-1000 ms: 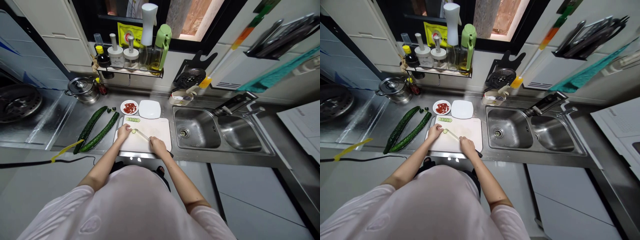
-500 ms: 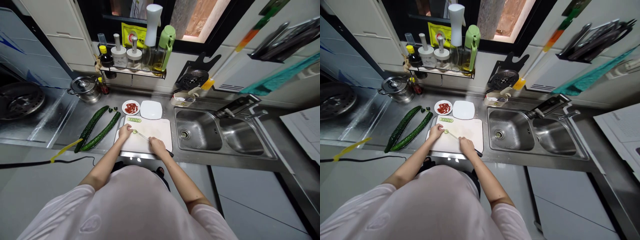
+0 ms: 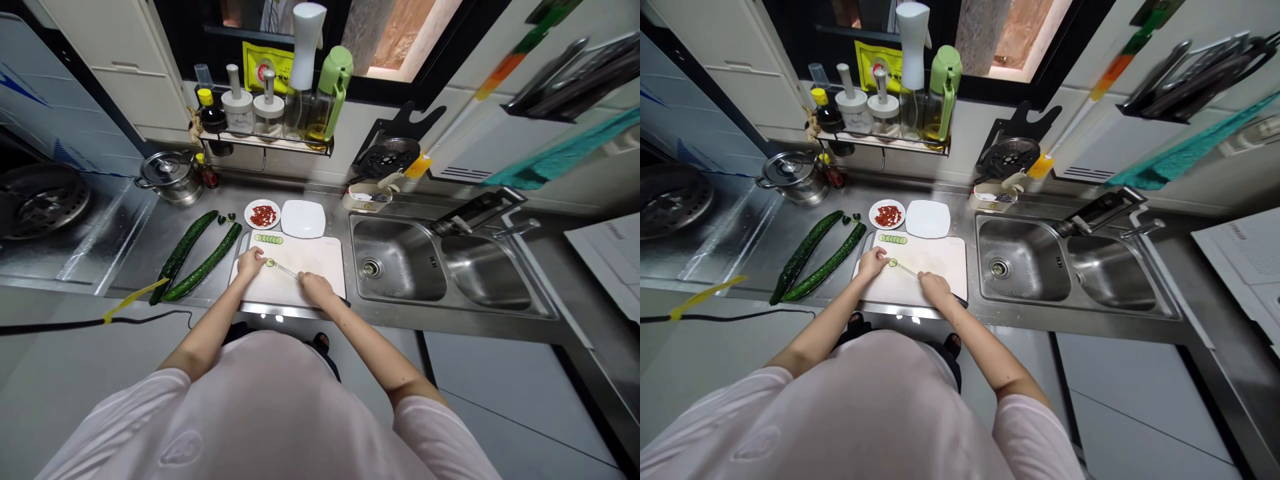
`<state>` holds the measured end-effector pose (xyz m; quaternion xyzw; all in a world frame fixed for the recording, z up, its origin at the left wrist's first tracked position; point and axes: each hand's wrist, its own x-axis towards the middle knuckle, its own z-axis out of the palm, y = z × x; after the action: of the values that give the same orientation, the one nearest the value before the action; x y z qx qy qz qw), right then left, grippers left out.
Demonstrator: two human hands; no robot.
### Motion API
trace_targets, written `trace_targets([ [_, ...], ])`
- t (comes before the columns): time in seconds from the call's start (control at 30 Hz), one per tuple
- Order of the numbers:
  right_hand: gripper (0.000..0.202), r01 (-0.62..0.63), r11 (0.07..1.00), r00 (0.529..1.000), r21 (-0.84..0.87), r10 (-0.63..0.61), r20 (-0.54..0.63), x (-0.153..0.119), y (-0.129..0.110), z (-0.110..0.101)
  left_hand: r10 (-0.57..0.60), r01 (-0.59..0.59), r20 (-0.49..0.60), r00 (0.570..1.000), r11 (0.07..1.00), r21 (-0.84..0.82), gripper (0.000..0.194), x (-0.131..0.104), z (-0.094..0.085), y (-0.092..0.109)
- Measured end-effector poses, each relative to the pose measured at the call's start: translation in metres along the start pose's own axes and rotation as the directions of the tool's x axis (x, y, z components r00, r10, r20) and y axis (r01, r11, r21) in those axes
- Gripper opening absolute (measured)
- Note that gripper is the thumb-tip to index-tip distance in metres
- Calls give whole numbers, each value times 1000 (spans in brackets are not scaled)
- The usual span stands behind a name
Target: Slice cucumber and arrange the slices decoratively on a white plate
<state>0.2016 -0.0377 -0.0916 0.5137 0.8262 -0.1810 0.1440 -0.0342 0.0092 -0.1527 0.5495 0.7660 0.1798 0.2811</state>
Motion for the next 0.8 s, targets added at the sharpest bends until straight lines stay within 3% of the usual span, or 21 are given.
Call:
trace_targets([
  [0.47, 29, 40, 998, 999, -43, -39, 26, 10, -10, -1, -8, 8, 0, 1000, 1000, 28, 22, 2, 2, -1],
  [0.8, 30, 2, 998, 998, -56, 2, 70, 10, -10, -8, 0, 0, 13, 1000, 1000, 4, 21, 3, 0, -4],
])
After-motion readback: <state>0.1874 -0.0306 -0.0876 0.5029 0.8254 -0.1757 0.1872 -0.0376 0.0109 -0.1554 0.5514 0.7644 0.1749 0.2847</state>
